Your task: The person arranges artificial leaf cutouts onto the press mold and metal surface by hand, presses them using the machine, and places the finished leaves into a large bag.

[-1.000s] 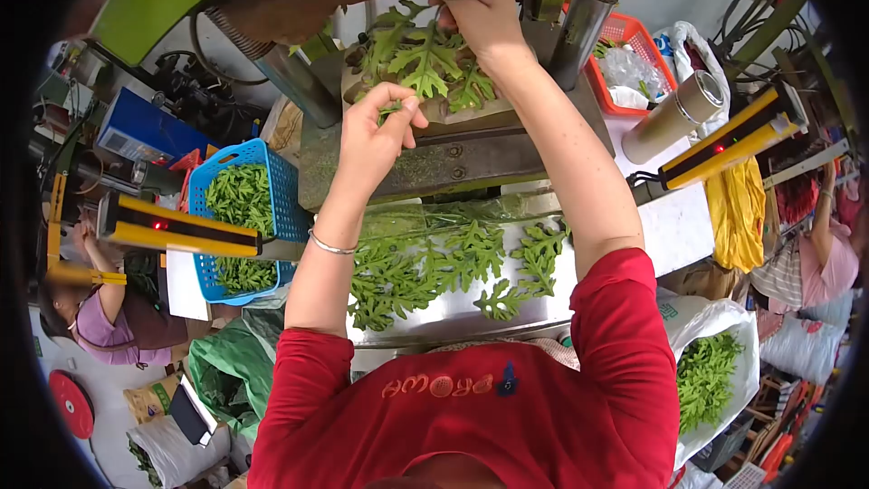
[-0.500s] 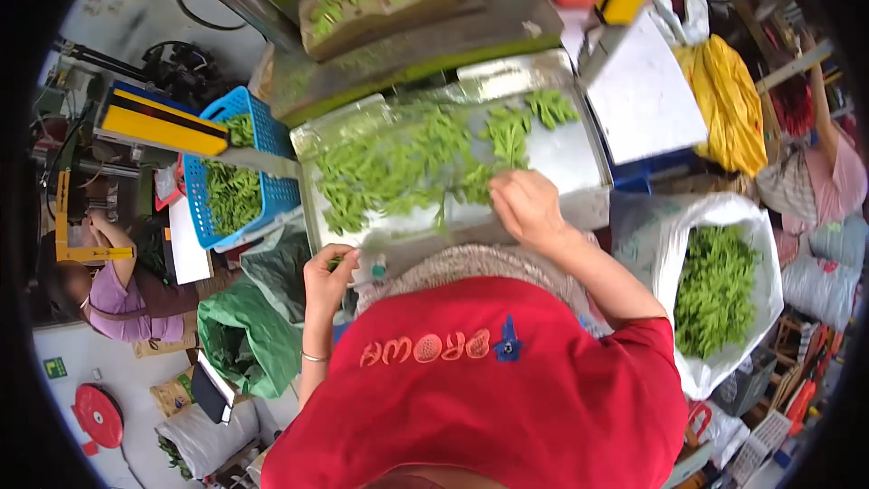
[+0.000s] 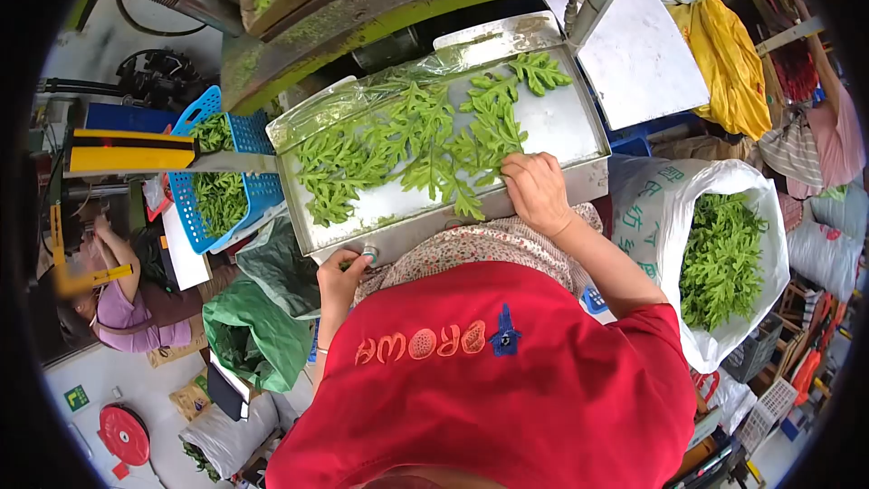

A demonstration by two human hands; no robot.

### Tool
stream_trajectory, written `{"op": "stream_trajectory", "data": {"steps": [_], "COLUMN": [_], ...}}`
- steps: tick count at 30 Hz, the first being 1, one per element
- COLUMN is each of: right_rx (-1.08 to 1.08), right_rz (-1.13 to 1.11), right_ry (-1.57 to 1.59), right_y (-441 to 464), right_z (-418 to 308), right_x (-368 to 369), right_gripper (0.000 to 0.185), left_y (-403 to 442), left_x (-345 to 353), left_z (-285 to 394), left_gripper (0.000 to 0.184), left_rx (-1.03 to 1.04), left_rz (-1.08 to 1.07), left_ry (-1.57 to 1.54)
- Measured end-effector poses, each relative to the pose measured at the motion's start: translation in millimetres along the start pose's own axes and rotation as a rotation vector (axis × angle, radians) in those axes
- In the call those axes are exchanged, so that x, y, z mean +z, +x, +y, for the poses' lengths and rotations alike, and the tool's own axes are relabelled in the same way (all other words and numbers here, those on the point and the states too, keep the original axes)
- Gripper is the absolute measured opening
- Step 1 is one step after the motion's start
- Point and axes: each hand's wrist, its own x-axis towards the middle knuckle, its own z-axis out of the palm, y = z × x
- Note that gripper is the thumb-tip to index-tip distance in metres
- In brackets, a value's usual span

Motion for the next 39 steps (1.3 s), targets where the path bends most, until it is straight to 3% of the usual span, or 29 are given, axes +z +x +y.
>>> {"op": "stream_trajectory", "data": {"steps": [5,16,21,23,25,27,28,30,31,36,39], "right_rx": [0.034,0.018,0.049,-0.092,-0.231,-0.31,-0.377,-0.508,-0.517,-0.391,-0.058], "right_rz": [-0.043,-0.094,-0.052,0.036,0.134,0.171,0.193,0.236,0.246,0.254,-0.067], "right_ry": [-0.012,-0.025,0.004,-0.066,-0.137,-0.136,-0.134,-0.133,-0.137,-0.17,0.06], "right_y": [1.5,7.7,16.4,51.8,81.2,97.2,105.1,115.4,117.2,107.9,98.1], "right_z": [0.8,1.1,-5.9,-17.4,-32.7,-47.0,-53.8,-64.5,-67.4,-68.9,-55.3], "right_x": [1.6,0.6,-5.4,-27.9,-45.5,-49.0,-49.8,-50.1,-49.7,-42.3,-42.9], "right_gripper": [0.016,0.017,0.017,0.017,0.017,0.018,0.019,0.021,0.021,0.022,0.026], "left_y": [3.4,7.0,2.7,-1.8,-3.2,-4.5,-4.7,-5.4,-4.8,10.4,19.8], "left_x": [-2.0,-9.9,-18.0,-34.1,-40.6,-38.9,-34.5,-25.7,-22.0,0.8,-2.1], "left_z": [-3.0,14.3,23.1,72.5,114.3,156.1,173.0,197.1,199.8,190.3,183.1], "left_gripper": [0.02,0.018,0.018,0.018,0.014,0.018,0.018,0.02,0.02,0.022,0.022], "left_rx": [0.097,-0.026,0.186,0.208,0.5,0.795,0.806,0.555,0.567,0.784,1.019], "left_rz": [-0.021,-0.087,-0.121,-0.126,0.068,0.163,0.179,-0.139,-0.132,-0.062,0.136], "left_ry": [-0.04,0.032,0.198,0.299,-0.028,-0.08,-0.081,-0.237,-0.237,-0.328,-0.077]}}
